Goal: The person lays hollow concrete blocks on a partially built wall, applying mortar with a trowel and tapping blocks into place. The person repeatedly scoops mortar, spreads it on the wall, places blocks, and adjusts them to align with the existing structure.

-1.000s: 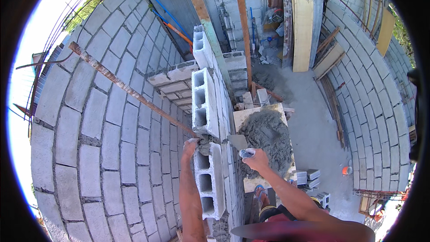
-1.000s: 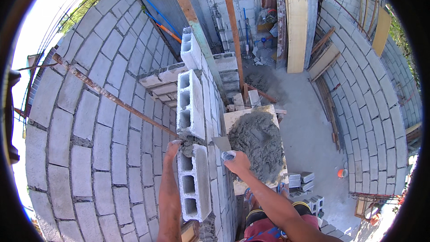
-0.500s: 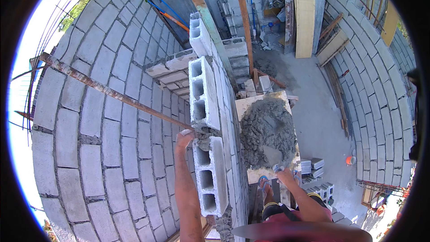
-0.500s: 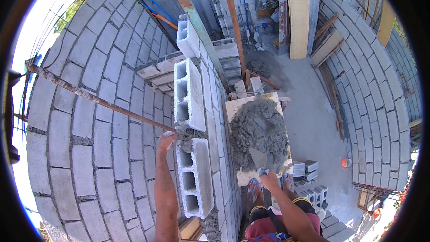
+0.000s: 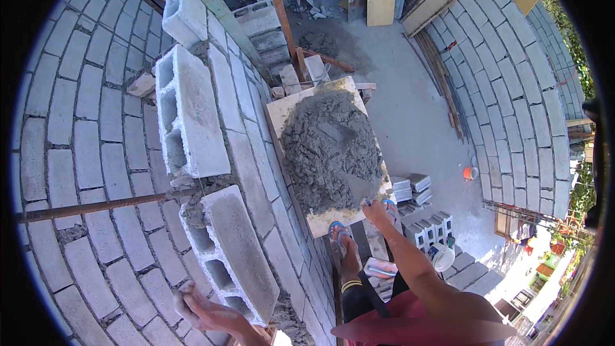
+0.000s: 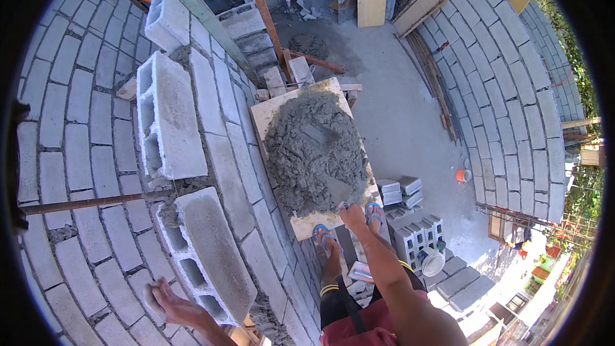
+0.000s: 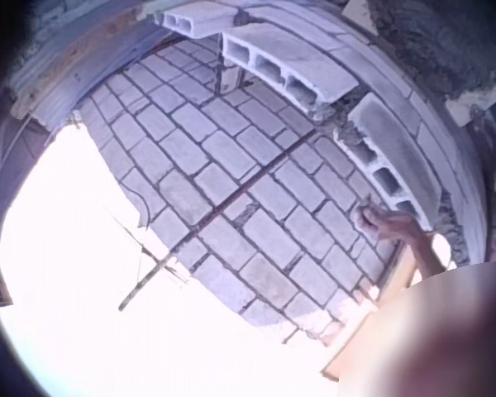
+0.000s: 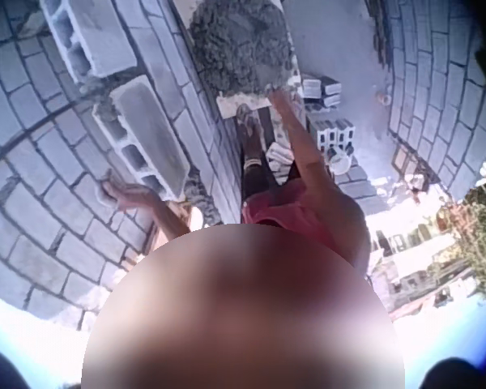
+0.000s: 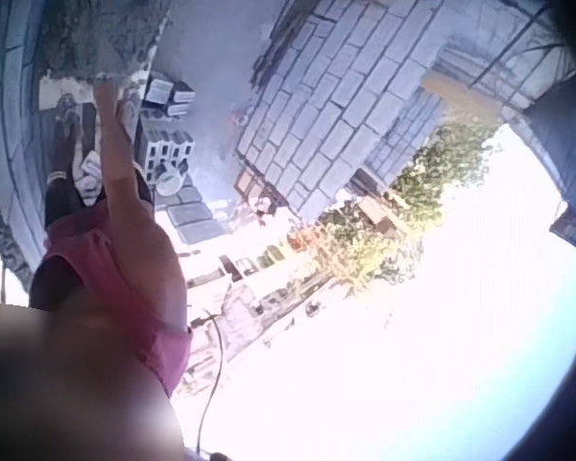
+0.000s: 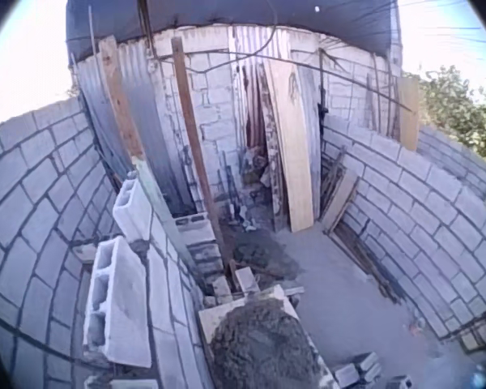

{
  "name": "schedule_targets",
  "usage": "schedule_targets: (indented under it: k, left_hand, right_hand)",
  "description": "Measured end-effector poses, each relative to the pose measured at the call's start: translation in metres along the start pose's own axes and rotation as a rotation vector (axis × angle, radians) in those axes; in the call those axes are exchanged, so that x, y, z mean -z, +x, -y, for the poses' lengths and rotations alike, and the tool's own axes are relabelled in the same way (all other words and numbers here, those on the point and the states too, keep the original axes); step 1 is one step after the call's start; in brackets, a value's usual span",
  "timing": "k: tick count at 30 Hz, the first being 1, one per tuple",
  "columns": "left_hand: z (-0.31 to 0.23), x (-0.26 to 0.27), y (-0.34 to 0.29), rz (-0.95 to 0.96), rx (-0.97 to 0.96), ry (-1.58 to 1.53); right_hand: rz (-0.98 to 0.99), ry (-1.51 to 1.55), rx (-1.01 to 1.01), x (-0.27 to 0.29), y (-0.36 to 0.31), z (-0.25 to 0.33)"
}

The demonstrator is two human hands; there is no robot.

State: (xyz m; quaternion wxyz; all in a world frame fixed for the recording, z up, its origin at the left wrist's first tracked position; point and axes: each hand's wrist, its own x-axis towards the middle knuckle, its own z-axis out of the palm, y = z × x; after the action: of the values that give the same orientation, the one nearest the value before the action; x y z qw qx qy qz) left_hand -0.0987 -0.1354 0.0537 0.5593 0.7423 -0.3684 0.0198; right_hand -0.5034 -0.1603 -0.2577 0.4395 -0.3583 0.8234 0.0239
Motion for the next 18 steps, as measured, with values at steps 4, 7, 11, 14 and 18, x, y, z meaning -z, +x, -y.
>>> schedule_targets:
  k: [4, 7, 11, 14, 18]
  left_hand:
    - [0.054, 0.018, -0.273, 1.127, 0.243, 0.974]
    - [0.119, -0.019, -0.403, 1.413, 0.566, 0.677]
    - [0.139, -0.044, -0.462, 1.354, 0.495, 1.188]
    - [0.133, -0.049, -0.467, 1.348, 0.389, 1.081]
    - [0.131, -0.053, -0.47, 1.28, 0.365, 1.028]
  right_hand:
    - [-0.052, 0.144, -0.026, -0.097, 0.1, 0.001]
    - [0.035, 0.207, -0.123, -0.171, 0.141, -0.027]
    - [0.058, 0.112, -0.134, -0.228, 0.163, -0.109]
    - [0.013, 0.083, -0.171, -0.232, 0.163, -0.183]
    - [0.068, 0.359, -0.195, -0.223, 0.103, -0.291]
